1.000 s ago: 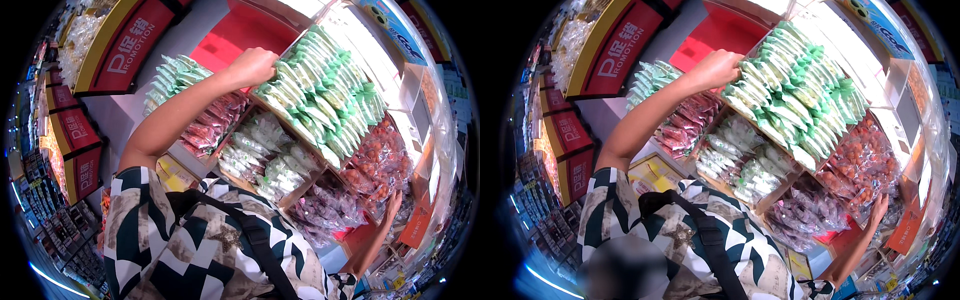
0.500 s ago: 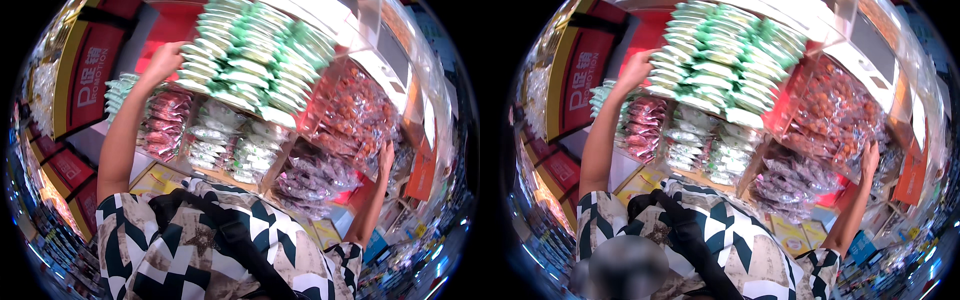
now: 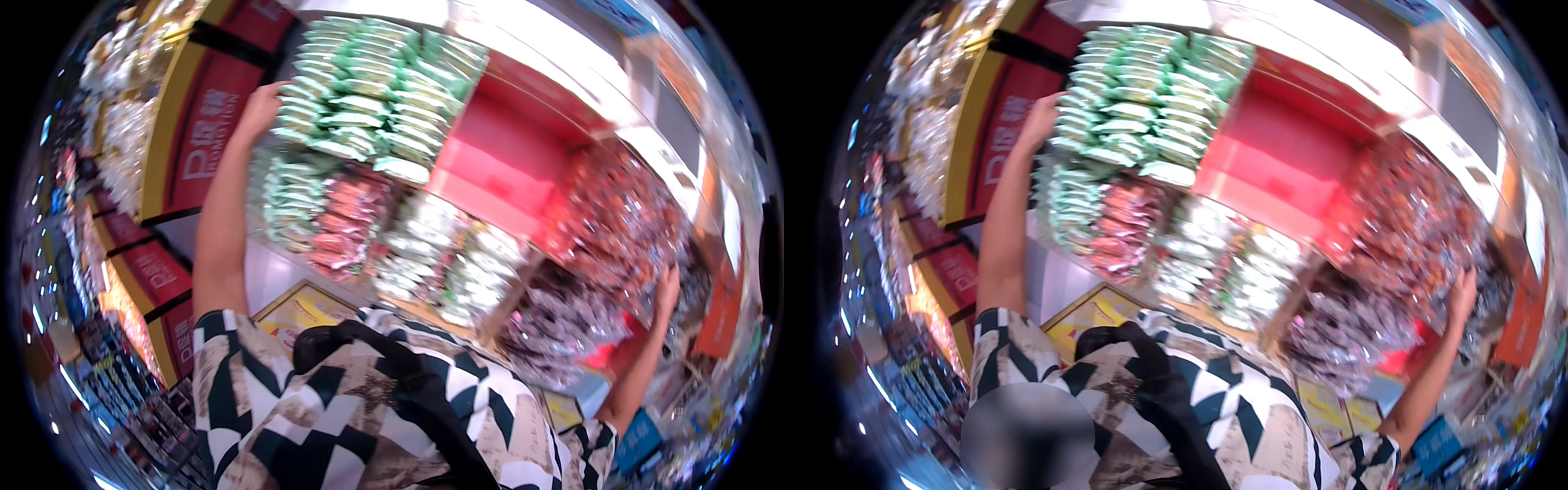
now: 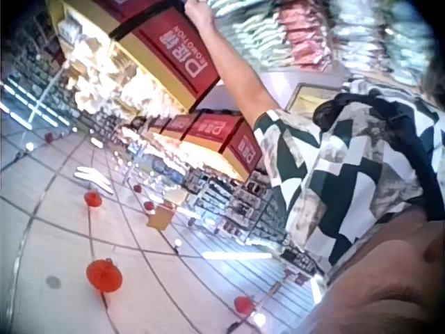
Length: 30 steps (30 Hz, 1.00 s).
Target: The person wipes the interior of a red display bin with a cloth, then arranges various packaged snacks and candies into the bin. They handle multiple types of packaged goods, including green-wrapped items and red-wrapped items, placing them neatly into the display.
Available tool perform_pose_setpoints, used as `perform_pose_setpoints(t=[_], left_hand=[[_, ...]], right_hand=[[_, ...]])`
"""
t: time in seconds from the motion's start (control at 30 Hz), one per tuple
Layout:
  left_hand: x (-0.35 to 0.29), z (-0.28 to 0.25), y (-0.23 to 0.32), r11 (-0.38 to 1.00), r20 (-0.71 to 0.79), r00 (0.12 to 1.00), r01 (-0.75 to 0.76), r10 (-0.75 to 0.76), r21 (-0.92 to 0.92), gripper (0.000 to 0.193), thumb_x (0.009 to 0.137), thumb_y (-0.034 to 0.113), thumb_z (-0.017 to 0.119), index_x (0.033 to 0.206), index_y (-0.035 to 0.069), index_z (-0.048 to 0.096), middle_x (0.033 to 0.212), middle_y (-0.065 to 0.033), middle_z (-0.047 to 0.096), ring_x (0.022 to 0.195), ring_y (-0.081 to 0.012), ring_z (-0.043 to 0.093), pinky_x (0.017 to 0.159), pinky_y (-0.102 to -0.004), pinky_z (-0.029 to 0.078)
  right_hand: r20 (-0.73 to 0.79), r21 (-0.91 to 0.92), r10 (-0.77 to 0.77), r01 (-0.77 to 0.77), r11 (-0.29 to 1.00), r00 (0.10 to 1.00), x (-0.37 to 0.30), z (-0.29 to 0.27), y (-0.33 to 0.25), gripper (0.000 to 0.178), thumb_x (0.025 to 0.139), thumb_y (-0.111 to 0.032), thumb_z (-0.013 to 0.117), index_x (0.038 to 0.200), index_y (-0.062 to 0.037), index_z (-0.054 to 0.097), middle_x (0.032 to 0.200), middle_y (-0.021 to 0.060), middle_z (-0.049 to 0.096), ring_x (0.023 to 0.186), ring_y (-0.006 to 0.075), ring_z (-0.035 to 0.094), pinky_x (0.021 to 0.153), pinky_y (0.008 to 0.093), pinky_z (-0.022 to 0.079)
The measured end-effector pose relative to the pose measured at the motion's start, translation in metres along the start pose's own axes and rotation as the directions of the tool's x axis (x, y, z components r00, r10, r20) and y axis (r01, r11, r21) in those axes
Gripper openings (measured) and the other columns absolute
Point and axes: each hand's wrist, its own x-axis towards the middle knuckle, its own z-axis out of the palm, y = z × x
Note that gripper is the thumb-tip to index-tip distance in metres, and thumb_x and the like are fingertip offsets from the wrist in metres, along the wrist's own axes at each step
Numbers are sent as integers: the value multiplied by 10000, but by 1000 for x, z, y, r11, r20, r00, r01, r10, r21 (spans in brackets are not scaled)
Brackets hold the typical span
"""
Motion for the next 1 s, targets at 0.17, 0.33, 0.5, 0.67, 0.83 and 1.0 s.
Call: perform_pose_setpoints(t=[0.17,0.33,0.5,0.67,0.83,1.0], left_hand=[[-1,-24,28,972,221,961,197,-165,-129,420,841,45,496,1247,55,601,1073,-60,673,996,-152,612,845,-311,488],[-7,-20,1,805,479,821,496,-311,-326,439,880,173,436,1308,109,512,1155,-62,571,934,-152,552,712,-377,525],[16,-31,11,907,494,831,383,-255,-175,339,845,93,517,1163,26,615,1012,-30,649,969,-147,598,764,-333,517],[15,-34,-12,915,383,886,355,-263,-194,331,855,88,534,1169,18,613,1050,-48,658,941,-129,603,754,-318,520],[10,-37,-29,878,394,875,399,-280,-263,336,863,95,525,1183,32,608,1083,-36,636,968,-127,590,804,-328,506],[-2,-48,-16,832,446,855,436,-264,-344,420,950,322,498,1283,72,549,1188,-38,611,1067,-140,568,899,-335,474]], right_hand=[[-46,-12,-41,41,999,998,2,2,20,437,989,-251,464,1322,31,482,1259,225,585,1165,343,563,980,362,412],[-37,-56,-41,39,998,998,10,3,22,476,990,-275,465,1339,49,458,1279,257,558,1187,381,535,994,383,400],[-51,-147,5,-12,989,999,14,3,44,518,987,-291,477,1332,94,442,1312,290,519,1221,399,503,1020,389,381],[-61,-143,1,-9,990,998,10,2,43,523,986,-279,477,1345,97,425,1327,291,509,1238,403,489,1035,390,372],[-36,-127,23,-27,992,999,10,1,31,533,977,-268,481,1356,100,412,1334,290,506,1242,397,490,1043,391,366],[-43,-112,6,-10,994,999,5,-1,26,517,971,-259,479,1351,88,425,1324,287,514,1235,399,495,1029,395,377]])
